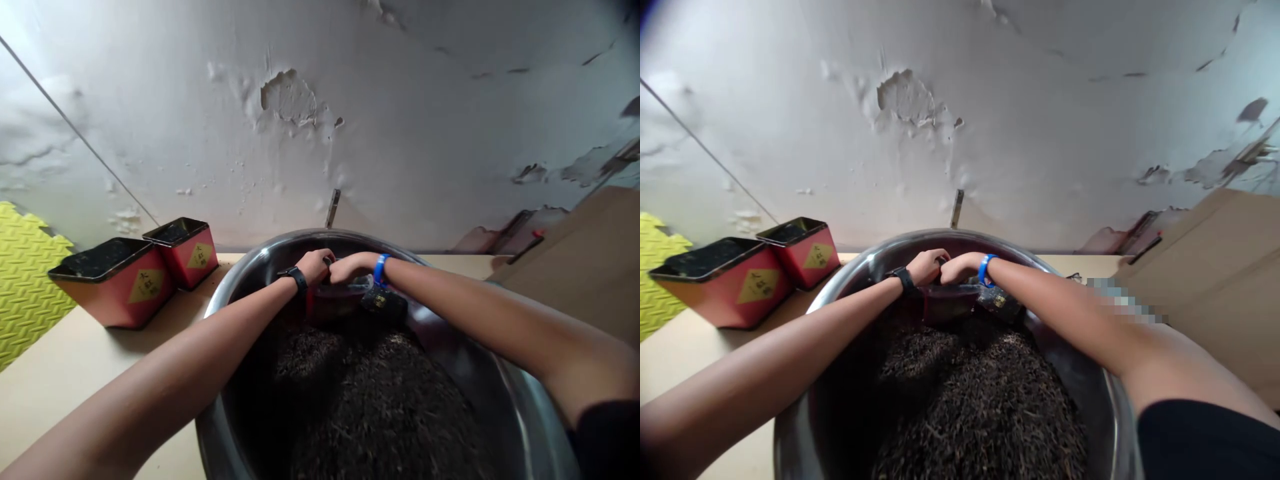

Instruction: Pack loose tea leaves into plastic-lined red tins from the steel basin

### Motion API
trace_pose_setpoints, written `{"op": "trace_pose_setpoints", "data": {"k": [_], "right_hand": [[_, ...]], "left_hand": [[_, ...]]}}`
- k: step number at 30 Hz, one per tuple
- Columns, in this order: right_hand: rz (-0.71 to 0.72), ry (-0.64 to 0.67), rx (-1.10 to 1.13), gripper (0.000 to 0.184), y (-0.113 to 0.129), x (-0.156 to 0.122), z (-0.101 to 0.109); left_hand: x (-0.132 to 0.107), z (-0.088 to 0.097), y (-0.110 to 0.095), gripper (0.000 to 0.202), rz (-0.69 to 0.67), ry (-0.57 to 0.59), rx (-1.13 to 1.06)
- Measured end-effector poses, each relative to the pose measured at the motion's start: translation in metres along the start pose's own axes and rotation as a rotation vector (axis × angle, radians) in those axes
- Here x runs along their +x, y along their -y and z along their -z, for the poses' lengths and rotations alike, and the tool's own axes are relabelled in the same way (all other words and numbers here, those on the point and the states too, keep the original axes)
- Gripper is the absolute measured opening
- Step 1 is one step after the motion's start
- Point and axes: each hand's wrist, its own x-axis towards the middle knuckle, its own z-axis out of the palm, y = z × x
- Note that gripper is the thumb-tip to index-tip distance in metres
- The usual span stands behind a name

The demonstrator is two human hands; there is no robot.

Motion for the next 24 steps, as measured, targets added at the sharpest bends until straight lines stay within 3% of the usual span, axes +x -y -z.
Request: {"op": "trace_pose_setpoints", "data": {"k": [2, 4, 5, 8, 10, 12, 14, 18, 24], "right_hand": [[0.102, -0.101, -0.02, 0.014, 0.0, -0.024, 0.002], [0.32, -0.338, -0.009, 0.022, 0.004, -0.053, -0.007], [0.422, -0.366, 0.023, 0.027, 0.007, -0.068, -0.016], [0.686, -0.02, -0.058, 0.03, 0.012, -0.098, -0.054], [0.764, 0.117, -0.162, 0.049, 0.008, -0.102, -0.079], [0.76, 0.181, -0.193, 0.071, 0.001, -0.099, -0.098], [0.732, 0.253, -0.163, 0.08, -0.005, -0.093, -0.111], [0.75, 0.356, -0.083, 0.088, -0.008, -0.094, -0.12], [0.791, 0.366, -0.018, 0.095, -0.003, -0.106, -0.123]], "left_hand": [[0.0, 0.0, 0.0, 0.03, -0.003, 0.015, 0.008], [0.002, 0.0, 0.0, 0.032, -0.014, 0.01, 0.024], [0.003, 0.001, 0.0, 0.034, -0.025, -0.005, 0.036], [0.006, 0.008, 0.002, 0.035, -0.076, -0.008, 0.107], [0.007, 0.014, 0.005, 0.032, -0.12, 0.062, 0.176], [0.008, 0.019, 0.006, 0.03, -0.14, 0.116, 0.235], [0.008, 0.022, 0.007, 0.031, -0.144, 0.127, 0.267], [0.008, 0.022, 0.006, 0.032, -0.141, 0.137, 0.291], [0.005, 0.019, 0.002, 0.03, -0.106, 0.151, 0.276]]}}
